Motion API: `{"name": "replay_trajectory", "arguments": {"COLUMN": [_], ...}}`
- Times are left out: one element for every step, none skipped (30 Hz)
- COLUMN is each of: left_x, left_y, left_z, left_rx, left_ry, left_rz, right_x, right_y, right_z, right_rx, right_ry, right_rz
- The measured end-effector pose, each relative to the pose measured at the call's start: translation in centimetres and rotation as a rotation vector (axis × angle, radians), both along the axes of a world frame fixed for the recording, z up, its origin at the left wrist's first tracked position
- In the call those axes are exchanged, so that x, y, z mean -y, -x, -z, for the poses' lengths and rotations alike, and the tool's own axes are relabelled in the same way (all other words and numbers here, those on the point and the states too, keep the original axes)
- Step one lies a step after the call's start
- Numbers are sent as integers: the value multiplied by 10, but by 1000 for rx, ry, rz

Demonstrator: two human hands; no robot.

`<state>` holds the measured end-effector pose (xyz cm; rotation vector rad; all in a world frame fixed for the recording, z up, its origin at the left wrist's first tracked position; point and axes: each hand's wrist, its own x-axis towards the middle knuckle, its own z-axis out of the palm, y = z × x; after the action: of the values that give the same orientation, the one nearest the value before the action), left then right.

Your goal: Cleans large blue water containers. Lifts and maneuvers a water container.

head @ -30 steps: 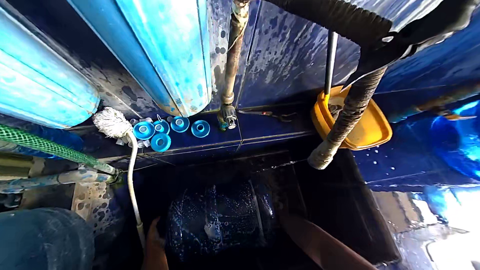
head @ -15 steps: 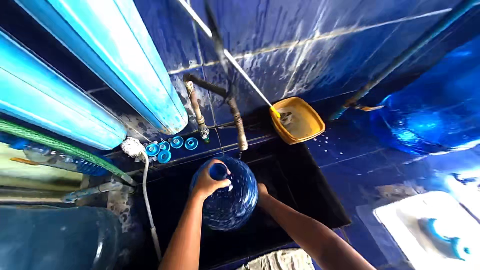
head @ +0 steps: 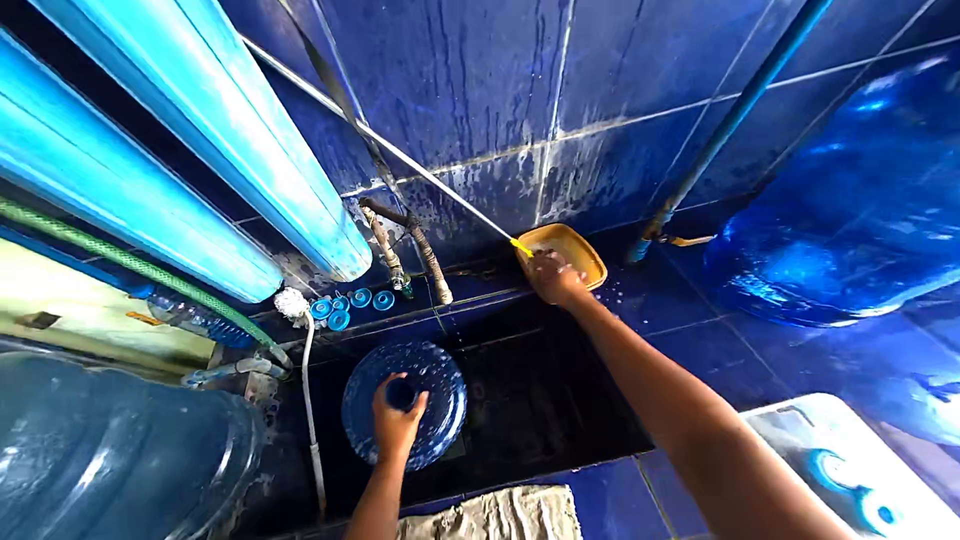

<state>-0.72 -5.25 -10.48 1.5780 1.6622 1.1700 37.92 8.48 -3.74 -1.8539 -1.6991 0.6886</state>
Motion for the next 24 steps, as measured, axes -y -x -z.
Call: {"name": "replay_trajectory", "arguments": {"left_x": [-5,-11,-20,-30,-40,-48,-57,-62,-63,-61,-54,-45,-36,-31,-30,-31,-35,-39,-43,-45,-45,-42,-37,-29], "left_y": [-19,-35,-47,-56,-58,-52,-40,-22,-1,21,39,53,64,72,79,85,92,103,117,133,145,152,155,151], "left_z": [-6,-15,-26,-37,-43,-43,-34,-17,8,34,58,80,97,110,120,124,122,116,106,92,74,55,36,19], "left_rx": [5,65,175,290,361,382,364,312,234,157,129,147,188,228,254,248,193,115,31,-44,-110,-174,-220,-253], "left_ry": [45,85,116,142,147,128,115,141,222,359,527,682,810,881,897,871,820,774,744,714,675,622,562,501], "left_rz": [72,183,320,444,488,450,359,243,118,1,-98,-172,-209,-232,-254,-286,-346,-394,-417,-415,-397,-362,-314,-254], "right_x": [18,41,62,81,98,109,111,108,102,95,90,87,86,86,86,88,90,94,98,101,103,107,114,123], "right_y": [26,51,74,91,100,101,94,81,67,55,45,39,38,41,51,64,82,103,126,149,167,182,191,195], "right_z": [7,20,37,55,72,86,100,114,129,141,154,168,182,199,218,238,256,271,278,280,285,291,298,298], "right_rx": [-135,-355,-617,-862,-1067,-1179,-1218,-1205,-1171,-1135,-1105,-1084,-1069,-1059,-1062,-1093,-1140,-1187,-1230,-1270,-1313,-1346,-1386,-1416], "right_ry": [10,70,150,215,249,250,231,214,211,225,258,308,367,414,448,490,544,609,671,727,778,816,822,780], "right_rz": [-80,-194,-298,-325,-240,-87,54,169,268,359,438,496,529,545,570,585,595,597,612,623,641,652,634,565]}}
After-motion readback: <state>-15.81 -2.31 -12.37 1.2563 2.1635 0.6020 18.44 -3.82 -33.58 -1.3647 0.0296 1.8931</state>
